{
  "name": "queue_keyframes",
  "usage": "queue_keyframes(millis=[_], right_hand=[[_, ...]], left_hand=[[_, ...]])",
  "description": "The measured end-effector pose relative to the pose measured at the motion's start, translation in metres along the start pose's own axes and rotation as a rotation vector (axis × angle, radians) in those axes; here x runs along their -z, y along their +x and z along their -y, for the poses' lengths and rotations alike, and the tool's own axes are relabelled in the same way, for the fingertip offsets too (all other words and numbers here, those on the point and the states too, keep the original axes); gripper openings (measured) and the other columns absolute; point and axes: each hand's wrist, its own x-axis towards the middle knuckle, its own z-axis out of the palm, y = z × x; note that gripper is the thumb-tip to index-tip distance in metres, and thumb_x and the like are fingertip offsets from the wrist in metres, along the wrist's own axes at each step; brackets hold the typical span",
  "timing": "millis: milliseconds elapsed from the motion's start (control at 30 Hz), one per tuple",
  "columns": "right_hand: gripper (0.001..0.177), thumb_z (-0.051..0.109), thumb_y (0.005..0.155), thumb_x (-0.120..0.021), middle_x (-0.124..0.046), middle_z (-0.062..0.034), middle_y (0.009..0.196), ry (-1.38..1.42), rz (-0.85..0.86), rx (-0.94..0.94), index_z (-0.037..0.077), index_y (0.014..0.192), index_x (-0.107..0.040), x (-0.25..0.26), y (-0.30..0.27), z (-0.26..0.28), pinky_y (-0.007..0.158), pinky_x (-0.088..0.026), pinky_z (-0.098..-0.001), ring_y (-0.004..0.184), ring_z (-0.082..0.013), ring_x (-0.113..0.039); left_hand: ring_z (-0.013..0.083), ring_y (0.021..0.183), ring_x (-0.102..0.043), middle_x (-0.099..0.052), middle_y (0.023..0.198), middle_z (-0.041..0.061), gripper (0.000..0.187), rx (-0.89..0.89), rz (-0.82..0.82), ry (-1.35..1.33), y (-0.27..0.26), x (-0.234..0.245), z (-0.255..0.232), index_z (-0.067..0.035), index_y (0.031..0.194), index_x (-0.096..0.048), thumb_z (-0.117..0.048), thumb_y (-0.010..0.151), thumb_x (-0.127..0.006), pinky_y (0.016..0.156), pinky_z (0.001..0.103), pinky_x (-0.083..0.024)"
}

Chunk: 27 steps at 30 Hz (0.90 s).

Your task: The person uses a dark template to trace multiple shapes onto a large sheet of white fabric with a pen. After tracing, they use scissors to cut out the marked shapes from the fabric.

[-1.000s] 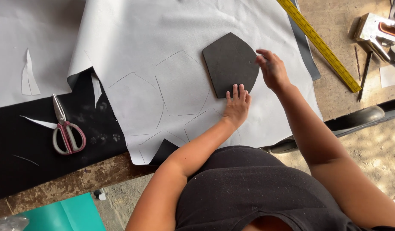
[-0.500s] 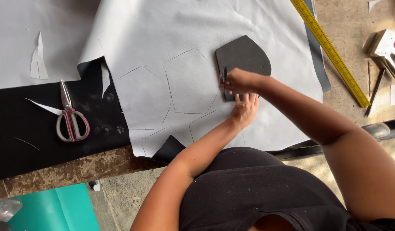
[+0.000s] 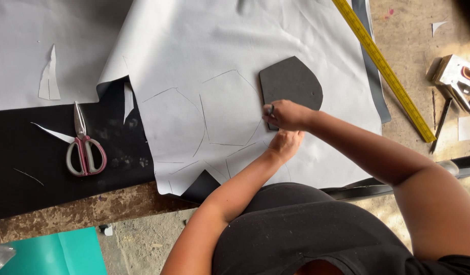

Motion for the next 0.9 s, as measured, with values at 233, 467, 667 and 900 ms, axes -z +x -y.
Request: queue_keyframes(millis=[233, 467, 667, 900], right_hand=[[0.019, 0.016, 0.104, -0.052, -0.042, -0.0058, 0.055, -0.027, -0.427, 0.070, 0.007, 0.088, -0.053, 0.043, 0.074, -0.056, 0.048, -0.030, -0.0413, 0.050, -0.0215, -0.033], [0.035, 0.025, 0.110, -0.053, -0.068, 0.0005, 0.073, 0.418, -0.388, -0.206, 0.010, 0.079, -0.063, 0.087, 0.074, -0.030, 0.062, -0.041, -0.0291, 0.060, -0.0121, -0.051], [0.032, 0.023, 0.110, -0.056, -0.070, 0.0012, 0.083, 0.333, -0.458, -0.094, 0.009, 0.084, -0.067, 0.065, 0.087, -0.077, 0.066, -0.044, -0.0335, 0.062, -0.0189, -0.059], [0.015, 0.016, 0.111, -0.061, -0.074, -0.0107, 0.074, 0.094, -0.517, -0.204, 0.005, 0.106, -0.070, 0.092, 0.054, -0.119, 0.071, -0.054, -0.0398, 0.072, -0.0307, -0.073]], left_hand=[[0.0210, 0.069, -0.040, -0.045, 0.084, 0.005, 0.041, 0.061, 0.133, -0.304, 0.051, 0.007, 0.019, -0.012, 0.064, -0.049, 0.018, 0.043, -0.067, 0.029, 0.030, -0.040], [0.0357, 0.105, -0.039, -0.037, 0.113, 0.014, 0.046, 0.156, 0.122, -0.338, 0.081, 0.006, 0.041, -0.012, 0.074, -0.055, 0.015, 0.041, -0.074, 0.052, 0.033, -0.047], [0.0527, 0.154, -0.012, -0.013, 0.169, 0.021, 0.056, 0.269, 0.679, -0.390, 0.103, 0.112, 0.073, -0.027, 0.143, -0.050, -0.008, 0.093, -0.067, 0.110, 0.077, -0.030], [0.0538, 0.154, -0.016, -0.022, 0.168, 0.026, 0.059, 0.262, 0.669, -0.473, 0.105, 0.133, 0.081, -0.028, 0.151, -0.052, -0.003, 0.098, -0.062, 0.108, 0.081, -0.029]])
